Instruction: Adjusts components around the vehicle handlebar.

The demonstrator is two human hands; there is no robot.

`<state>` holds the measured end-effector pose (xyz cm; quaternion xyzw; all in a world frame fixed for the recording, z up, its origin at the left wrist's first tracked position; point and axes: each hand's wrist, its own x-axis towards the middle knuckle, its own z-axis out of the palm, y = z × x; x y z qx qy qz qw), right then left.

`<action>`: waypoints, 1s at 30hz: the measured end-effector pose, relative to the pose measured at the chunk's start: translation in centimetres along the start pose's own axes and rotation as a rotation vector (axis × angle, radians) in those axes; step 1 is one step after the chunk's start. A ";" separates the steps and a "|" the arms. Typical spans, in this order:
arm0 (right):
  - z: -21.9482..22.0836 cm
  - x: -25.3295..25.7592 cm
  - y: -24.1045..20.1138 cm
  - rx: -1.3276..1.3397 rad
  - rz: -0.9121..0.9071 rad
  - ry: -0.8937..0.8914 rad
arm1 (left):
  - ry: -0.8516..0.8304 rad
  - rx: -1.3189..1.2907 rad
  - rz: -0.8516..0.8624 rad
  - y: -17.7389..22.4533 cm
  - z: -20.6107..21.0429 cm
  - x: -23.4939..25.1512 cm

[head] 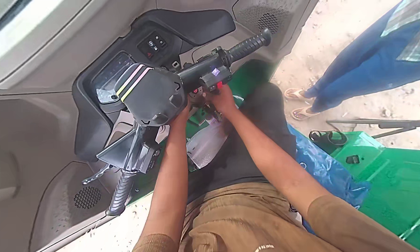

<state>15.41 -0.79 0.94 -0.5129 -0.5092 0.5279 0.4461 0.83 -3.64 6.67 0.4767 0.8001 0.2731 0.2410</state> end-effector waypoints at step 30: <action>2.4 -1.7 1.2 -0.499 0.141 -0.164 | 0.313 0.348 0.420 -9.8 3.0 -4.5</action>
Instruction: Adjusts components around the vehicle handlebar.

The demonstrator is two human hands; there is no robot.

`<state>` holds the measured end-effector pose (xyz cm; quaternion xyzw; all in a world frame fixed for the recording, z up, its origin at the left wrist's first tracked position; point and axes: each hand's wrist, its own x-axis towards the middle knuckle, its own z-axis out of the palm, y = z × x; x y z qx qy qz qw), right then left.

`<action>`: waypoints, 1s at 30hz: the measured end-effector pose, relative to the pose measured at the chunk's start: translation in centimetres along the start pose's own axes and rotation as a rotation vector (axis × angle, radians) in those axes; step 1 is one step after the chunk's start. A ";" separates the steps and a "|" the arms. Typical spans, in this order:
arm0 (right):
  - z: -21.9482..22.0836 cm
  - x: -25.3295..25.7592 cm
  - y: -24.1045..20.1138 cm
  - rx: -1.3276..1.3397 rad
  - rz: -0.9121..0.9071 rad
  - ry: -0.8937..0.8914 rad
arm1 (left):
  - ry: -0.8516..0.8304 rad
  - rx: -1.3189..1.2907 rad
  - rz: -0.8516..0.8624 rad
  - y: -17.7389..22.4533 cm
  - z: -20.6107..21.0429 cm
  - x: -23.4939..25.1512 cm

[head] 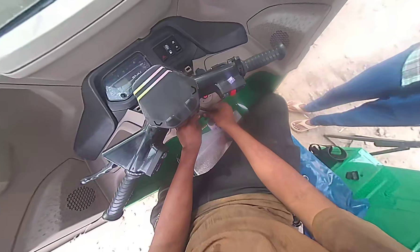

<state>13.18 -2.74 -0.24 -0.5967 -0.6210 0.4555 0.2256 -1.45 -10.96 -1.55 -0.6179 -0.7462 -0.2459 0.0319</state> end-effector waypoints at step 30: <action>3.1 0.5 1.0 -0.069 -0.003 -0.102 | -0.022 -0.151 -0.070 -1.9 1.0 -1.9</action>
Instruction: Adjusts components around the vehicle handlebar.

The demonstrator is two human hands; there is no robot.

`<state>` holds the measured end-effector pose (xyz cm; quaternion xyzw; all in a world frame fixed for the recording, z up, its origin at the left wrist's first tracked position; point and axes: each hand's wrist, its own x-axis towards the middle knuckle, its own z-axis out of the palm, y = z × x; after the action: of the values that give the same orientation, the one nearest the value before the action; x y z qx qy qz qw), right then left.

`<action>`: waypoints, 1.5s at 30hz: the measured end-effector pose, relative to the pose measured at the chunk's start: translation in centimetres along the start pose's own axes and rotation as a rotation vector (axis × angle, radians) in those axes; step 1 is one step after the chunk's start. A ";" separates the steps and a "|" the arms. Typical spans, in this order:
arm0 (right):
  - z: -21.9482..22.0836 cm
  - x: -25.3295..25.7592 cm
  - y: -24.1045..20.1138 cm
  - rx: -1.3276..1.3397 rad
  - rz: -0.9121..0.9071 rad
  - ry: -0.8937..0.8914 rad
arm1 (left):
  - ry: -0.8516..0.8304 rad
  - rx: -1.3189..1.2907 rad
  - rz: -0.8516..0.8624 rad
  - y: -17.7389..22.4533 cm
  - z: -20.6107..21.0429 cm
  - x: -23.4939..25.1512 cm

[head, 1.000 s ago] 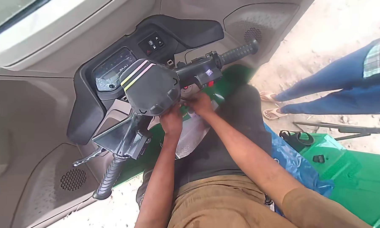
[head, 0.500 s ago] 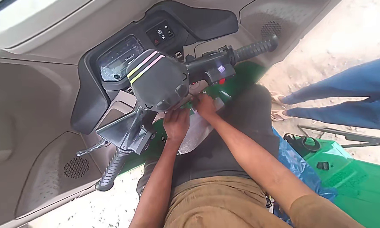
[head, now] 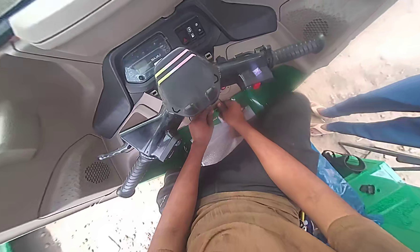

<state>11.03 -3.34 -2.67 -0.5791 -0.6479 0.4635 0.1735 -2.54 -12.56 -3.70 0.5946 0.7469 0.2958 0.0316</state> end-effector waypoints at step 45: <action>-7.8 -9.4 0.1 0.054 -0.100 -0.074 | 0.121 -1.678 -0.982 -3.6 -0.2 -2.5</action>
<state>19.53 -8.80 4.12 -0.5236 -0.6693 0.4926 0.1879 -5.03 -15.31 -5.99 -0.0150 0.4588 0.7157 0.5263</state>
